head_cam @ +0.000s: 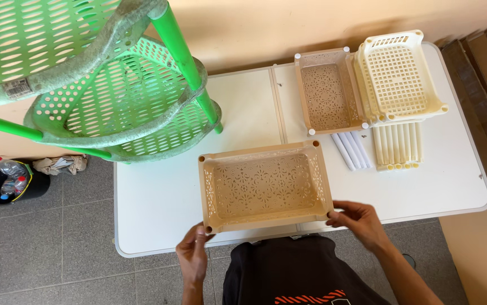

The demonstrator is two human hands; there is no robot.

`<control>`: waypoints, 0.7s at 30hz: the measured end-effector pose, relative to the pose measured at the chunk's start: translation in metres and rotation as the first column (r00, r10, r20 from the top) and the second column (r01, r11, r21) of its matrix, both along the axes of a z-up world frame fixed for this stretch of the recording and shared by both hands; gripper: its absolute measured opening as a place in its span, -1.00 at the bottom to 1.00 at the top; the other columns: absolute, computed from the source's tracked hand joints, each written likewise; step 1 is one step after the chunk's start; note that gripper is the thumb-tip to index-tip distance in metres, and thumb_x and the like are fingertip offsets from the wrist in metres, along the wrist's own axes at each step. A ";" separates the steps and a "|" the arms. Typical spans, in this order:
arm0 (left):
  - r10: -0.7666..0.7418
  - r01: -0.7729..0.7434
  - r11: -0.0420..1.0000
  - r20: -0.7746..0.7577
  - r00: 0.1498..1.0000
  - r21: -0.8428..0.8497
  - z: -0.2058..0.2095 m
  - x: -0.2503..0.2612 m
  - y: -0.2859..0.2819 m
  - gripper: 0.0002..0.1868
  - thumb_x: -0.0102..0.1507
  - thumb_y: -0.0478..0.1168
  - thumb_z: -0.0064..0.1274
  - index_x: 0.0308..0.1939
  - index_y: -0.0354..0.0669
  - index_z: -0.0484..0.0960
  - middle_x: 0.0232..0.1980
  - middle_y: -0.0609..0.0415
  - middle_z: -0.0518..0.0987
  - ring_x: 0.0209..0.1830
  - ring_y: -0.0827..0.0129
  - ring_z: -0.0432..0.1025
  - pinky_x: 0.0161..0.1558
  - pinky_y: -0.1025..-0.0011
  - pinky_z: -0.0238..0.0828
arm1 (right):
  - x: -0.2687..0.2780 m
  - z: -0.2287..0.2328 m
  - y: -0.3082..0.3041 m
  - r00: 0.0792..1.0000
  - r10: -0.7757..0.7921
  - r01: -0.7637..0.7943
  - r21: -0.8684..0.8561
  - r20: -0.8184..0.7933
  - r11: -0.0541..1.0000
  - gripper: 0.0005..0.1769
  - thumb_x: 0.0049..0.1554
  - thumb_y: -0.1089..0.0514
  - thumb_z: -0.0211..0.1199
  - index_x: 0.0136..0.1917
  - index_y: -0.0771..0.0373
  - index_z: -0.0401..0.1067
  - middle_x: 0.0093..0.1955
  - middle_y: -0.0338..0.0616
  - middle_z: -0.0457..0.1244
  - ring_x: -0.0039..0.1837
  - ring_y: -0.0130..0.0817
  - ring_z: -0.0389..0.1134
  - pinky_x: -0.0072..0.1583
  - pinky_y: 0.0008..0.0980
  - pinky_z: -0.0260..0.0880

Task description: The person assembles a three-tier plastic storage rack by inserting white plastic poles into the corners of beige trays and stacking them vertically. They handle multiple trays and poles, aligning and securing each layer to form a stable structure.

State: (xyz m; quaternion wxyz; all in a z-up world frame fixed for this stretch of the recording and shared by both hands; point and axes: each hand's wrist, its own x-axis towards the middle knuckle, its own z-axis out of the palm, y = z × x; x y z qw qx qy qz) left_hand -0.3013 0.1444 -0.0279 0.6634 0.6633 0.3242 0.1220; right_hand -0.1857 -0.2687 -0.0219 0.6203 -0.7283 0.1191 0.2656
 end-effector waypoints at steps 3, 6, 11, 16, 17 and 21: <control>-0.039 0.036 0.980 0.012 0.999 0.194 0.002 0.021 0.026 -0.68 0.41 -0.17 -0.05 0.13 -0.27 0.65 0.04 -0.12 0.72 0.06 0.25 0.65 0.05 0.19 0.62 | 0.024 0.005 -0.004 0.969 -0.126 0.146 -0.079 0.210 0.986 -0.60 0.25 0.17 0.18 0.32 0.34 0.48 0.10 0.00 0.47 -0.11 -0.19 0.48 -0.01 -0.19 0.59; -0.097 0.059 0.960 0.130 0.987 0.275 0.002 0.067 0.045 -0.65 0.39 -0.32 0.06 0.25 -0.32 0.56 0.11 -0.15 0.69 0.14 0.15 0.59 0.20 0.25 0.57 | 0.066 0.009 0.013 0.803 0.009 0.100 -0.150 0.596 0.984 -0.48 0.25 0.27 0.21 0.46 0.32 0.29 0.20 0.01 0.39 0.13 -0.27 0.46 0.20 -0.31 0.50; -0.460 0.207 0.779 0.315 0.830 0.592 0.015 0.135 0.049 -0.40 0.26 -0.45 0.13 0.40 -0.27 0.43 0.28 -0.15 0.58 0.28 0.15 0.50 0.25 0.27 0.53 | 0.112 0.028 0.047 0.567 0.269 -0.058 -0.288 0.778 0.956 -0.25 0.15 0.32 0.33 0.55 0.25 0.17 0.41 0.06 0.27 0.37 -0.11 0.36 0.32 -0.26 0.42; -0.481 0.254 0.751 0.242 0.843 0.610 0.017 0.154 0.040 -0.42 0.20 -0.44 0.27 0.31 -0.17 0.56 0.25 -0.11 0.62 0.21 0.20 0.55 0.20 0.29 0.57 | 0.123 0.030 0.060 0.469 0.364 -0.075 -0.374 0.805 0.924 -0.30 0.08 0.28 0.42 0.47 0.13 0.34 0.36 -0.02 0.34 0.35 -0.14 0.41 0.33 -0.26 0.46; -0.489 0.252 0.736 0.235 0.840 0.629 0.015 0.155 0.039 -0.43 0.18 -0.44 0.28 0.29 -0.16 0.59 0.23 -0.11 0.64 0.20 0.20 0.56 0.20 0.29 0.58 | 0.124 0.027 0.060 0.463 0.359 -0.069 -0.371 0.810 0.926 -0.32 0.08 0.28 0.42 0.46 0.13 0.35 0.35 -0.01 0.34 0.35 -0.14 0.41 0.33 -0.27 0.47; -0.467 0.224 0.762 0.275 0.840 0.608 0.007 0.156 0.040 -0.46 0.20 -0.44 0.26 0.28 -0.18 0.59 0.20 -0.11 0.64 0.18 0.21 0.56 0.17 0.35 0.61 | 0.127 0.015 0.058 0.433 0.344 -0.058 -0.354 0.834 0.933 -0.34 0.08 0.29 0.42 0.44 0.12 0.38 0.34 0.01 0.35 0.32 -0.16 0.43 0.29 -0.30 0.51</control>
